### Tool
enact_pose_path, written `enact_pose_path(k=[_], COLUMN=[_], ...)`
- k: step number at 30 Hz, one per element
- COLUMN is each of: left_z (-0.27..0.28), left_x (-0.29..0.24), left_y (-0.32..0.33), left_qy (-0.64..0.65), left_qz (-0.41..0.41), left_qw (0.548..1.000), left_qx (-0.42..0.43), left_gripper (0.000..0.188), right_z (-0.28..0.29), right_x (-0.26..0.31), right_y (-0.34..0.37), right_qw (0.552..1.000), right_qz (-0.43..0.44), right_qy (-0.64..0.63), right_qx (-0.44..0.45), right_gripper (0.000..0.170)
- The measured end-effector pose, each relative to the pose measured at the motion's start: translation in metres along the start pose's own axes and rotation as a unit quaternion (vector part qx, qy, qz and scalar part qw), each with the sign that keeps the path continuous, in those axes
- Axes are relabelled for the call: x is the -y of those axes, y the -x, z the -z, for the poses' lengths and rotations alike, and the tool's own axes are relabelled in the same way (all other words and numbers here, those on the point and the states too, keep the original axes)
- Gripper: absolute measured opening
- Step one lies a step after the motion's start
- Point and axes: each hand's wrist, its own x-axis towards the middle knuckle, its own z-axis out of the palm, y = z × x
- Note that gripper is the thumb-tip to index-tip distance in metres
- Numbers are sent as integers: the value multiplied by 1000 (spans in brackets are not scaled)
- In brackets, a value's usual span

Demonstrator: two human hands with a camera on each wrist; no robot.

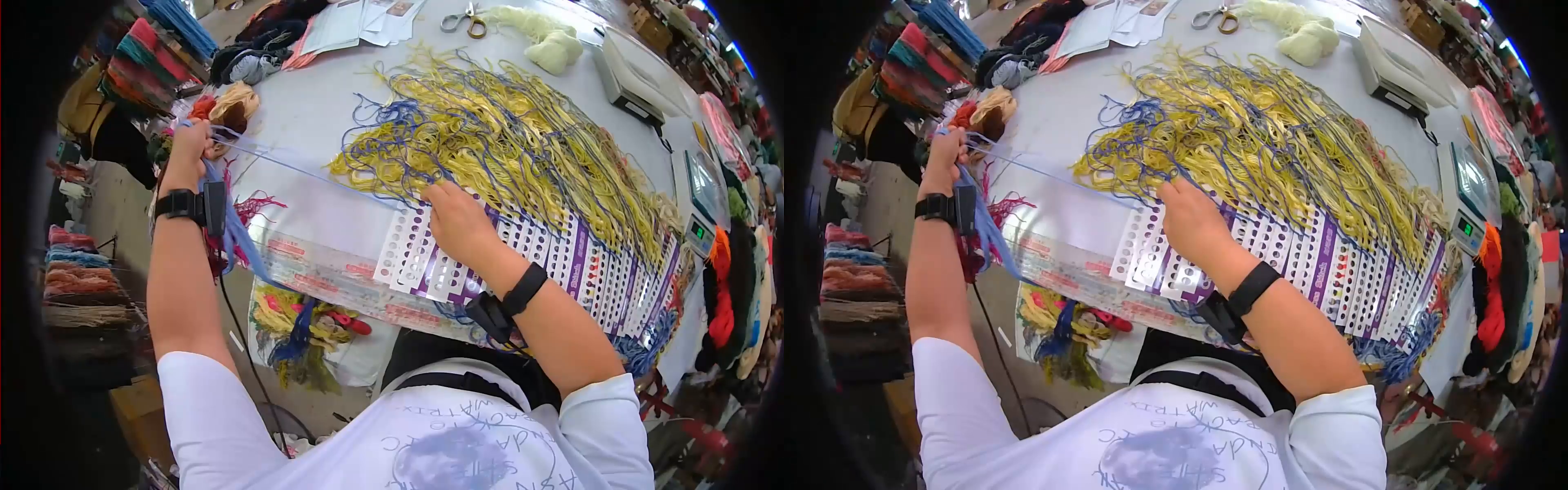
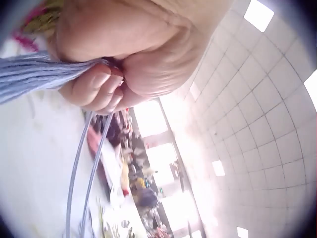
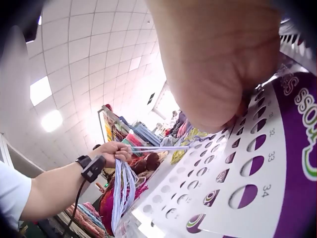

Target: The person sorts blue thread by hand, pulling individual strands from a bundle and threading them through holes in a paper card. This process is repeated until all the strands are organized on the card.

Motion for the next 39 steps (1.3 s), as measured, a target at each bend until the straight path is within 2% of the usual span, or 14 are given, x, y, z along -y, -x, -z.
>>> enact_pose_path(k=[1,2,4,5,6,8,10,11,12,16,22,27,32,39], left_z=[-12,-26,-67,-83,-100,-125,-140,-144,-146,-148,-145,-148,-145,-144], left_x=[-17,-26,-26,-38,-43,-42,-44,-51,-51,-49,-51,-46,-48,-47], left_y=[15,33,73,110,139,183,213,223,229,240,245,251,254,259], left_qy=[-117,-100,-39,19,97,269,326,343,343,394,383,364,370,345], left_qz=[-68,-54,-48,-26,36,105,149,151,151,160,165,86,100,104], left_qw=[986,993,996,977,948,857,804,784,784,758,790,826,825,846], left_qx=[-95,-45,68,212,300,426,475,495,494,494,450,422,416,392], left_gripper=[19,30,29,31,35,41,46,49,49,49,44,43,43,43], right_z=[2,5,13,21,28,46,63,69,73,77,76,76,80,78], right_x=[1,3,11,22,33,63,84,93,98,100,87,90,95,98], right_y=[0,1,-3,-6,-9,-10,-11,-9,-6,4,14,19,23,27], right_qw=[1000,998,993,977,952,927,898,843,778,747,752,755,743,784], right_qz=[2,-25,-50,-100,-150,-138,-122,-160,-195,-202,-168,-177,-174,-195], right_qy=[-1,-53,-106,-187,-267,-348,-423,-512,-595,-632,-637,-631,-646,-589], right_qx=[-3,-5,-11,-16,-19,-3,6,33,60,41,24,24,8,2], right_gripper=[21,22,23,21,20,18,17,17,16,19,18,16,15,14])
